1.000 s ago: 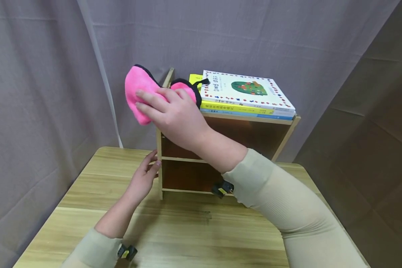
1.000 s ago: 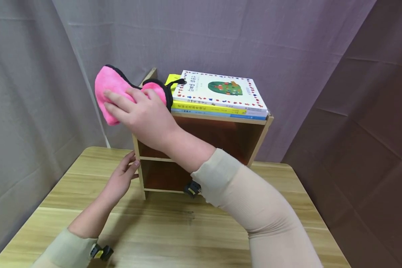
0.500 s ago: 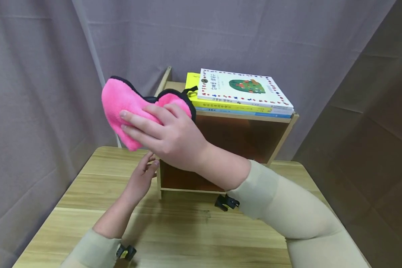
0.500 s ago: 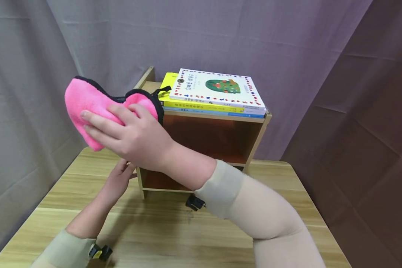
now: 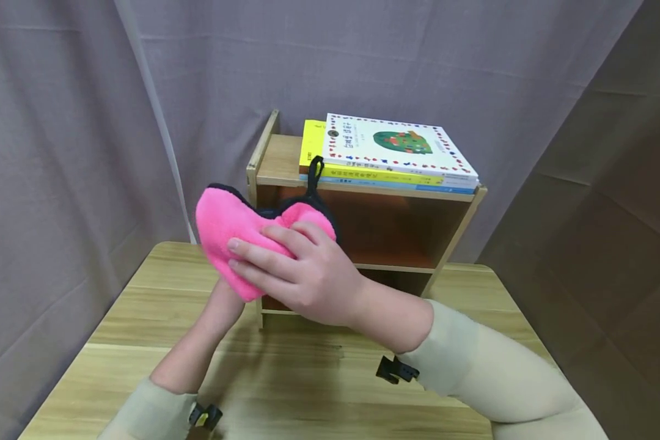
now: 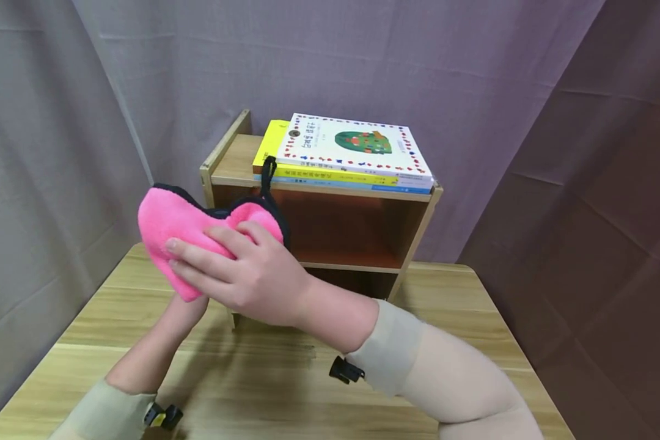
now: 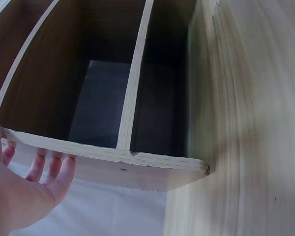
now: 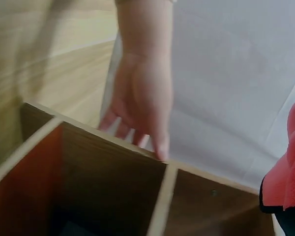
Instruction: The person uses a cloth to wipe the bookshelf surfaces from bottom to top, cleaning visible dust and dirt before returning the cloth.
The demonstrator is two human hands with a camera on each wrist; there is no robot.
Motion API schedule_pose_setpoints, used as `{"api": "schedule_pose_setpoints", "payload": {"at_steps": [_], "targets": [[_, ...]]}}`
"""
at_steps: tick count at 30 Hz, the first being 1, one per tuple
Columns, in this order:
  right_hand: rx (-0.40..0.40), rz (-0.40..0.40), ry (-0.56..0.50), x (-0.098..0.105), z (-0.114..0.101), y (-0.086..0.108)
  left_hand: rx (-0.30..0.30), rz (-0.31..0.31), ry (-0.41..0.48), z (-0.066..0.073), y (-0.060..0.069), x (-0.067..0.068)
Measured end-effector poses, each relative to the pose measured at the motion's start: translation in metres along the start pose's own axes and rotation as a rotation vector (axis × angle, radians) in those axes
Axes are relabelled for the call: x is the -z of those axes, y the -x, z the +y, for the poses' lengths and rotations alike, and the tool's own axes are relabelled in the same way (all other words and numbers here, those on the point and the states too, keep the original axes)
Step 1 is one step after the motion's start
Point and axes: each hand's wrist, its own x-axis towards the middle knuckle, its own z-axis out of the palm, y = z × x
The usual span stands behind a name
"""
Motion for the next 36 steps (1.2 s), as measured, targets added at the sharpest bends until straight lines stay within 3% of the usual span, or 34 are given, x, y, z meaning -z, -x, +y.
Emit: {"api": "schedule_pose_setpoints", "payload": {"at_steps": [4,12,28,36], "targets": [[-0.022,-0.017,-0.029,0.002,-0.008,0.018,0.105,-0.023,0.074,0.000,0.002,0.002],[-0.044,0.003,-0.054,0.007,-0.023,0.051,0.207,-0.059,0.134,0.004,0.002,0.002],[-0.150,-0.057,-0.079,0.018,-0.055,0.126,0.252,-0.073,0.095,0.005,0.002,0.004],[-0.214,-0.096,-0.160,0.027,-0.070,0.163,0.255,-0.085,0.109,0.004,0.002,0.003]]}}
